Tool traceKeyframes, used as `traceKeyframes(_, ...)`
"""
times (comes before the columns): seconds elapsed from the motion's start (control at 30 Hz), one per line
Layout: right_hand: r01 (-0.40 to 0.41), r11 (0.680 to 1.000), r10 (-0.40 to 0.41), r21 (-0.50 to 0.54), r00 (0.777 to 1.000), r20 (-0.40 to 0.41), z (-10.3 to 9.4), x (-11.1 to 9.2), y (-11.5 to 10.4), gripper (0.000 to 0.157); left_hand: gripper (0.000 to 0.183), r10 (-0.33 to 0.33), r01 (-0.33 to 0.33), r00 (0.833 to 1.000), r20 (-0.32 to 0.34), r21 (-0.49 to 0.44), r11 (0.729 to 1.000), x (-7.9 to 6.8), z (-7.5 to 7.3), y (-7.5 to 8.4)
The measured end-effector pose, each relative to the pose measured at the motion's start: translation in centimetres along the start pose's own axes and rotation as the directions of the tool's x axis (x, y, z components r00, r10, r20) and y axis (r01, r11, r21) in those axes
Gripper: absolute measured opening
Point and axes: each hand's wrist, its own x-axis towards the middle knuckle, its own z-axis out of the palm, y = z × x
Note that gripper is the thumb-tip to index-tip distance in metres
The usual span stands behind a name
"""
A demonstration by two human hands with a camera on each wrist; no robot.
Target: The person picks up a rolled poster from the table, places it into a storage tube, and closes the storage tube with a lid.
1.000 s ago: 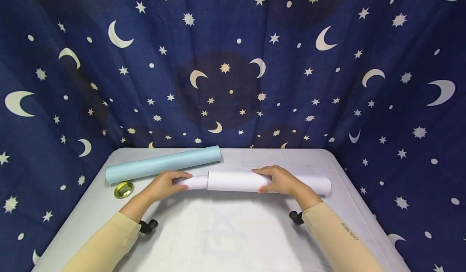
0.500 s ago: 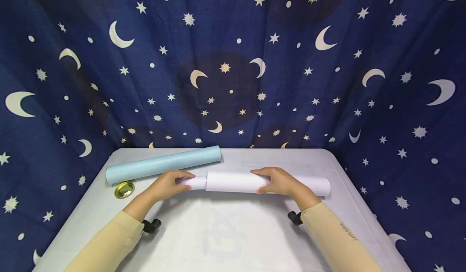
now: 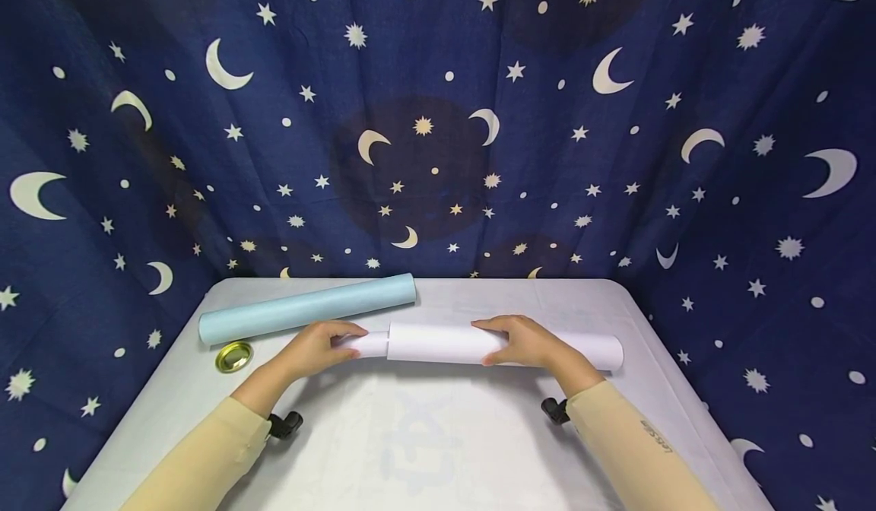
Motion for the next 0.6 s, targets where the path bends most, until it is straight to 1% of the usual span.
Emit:
traceKeyframes(0.17,-0.002,1.0,0.002,0.004,1.0,0.007,-0.01,-0.01,-0.12,0.077,0.035,0.006,-0.006,1.0,0.011,0.019,1.0,-0.03,-0.16,0.02)
traceKeyframes(0.33,-0.003,1.0,0.003,0.016,1.0,0.01,0.04,0.01,-0.29,0.076,0.033,0.011,-0.011,1.0,0.013,0.019,1.0,0.0,-0.29,0.13)
traceKeyframes(0.47,0.007,1.0,-0.007,0.003,1.0,0.006,0.14,0.11,-0.33,0.076,0.033,0.012,-0.012,1.0,0.011,0.016,1.0,0.05,-0.11,0.27)
traceKeyframes(0.6,0.008,1.0,-0.008,-0.001,1.0,0.011,0.26,0.15,-0.45,0.076,0.033,0.028,-0.028,1.0,0.01,0.012,1.0,0.09,0.16,0.49)
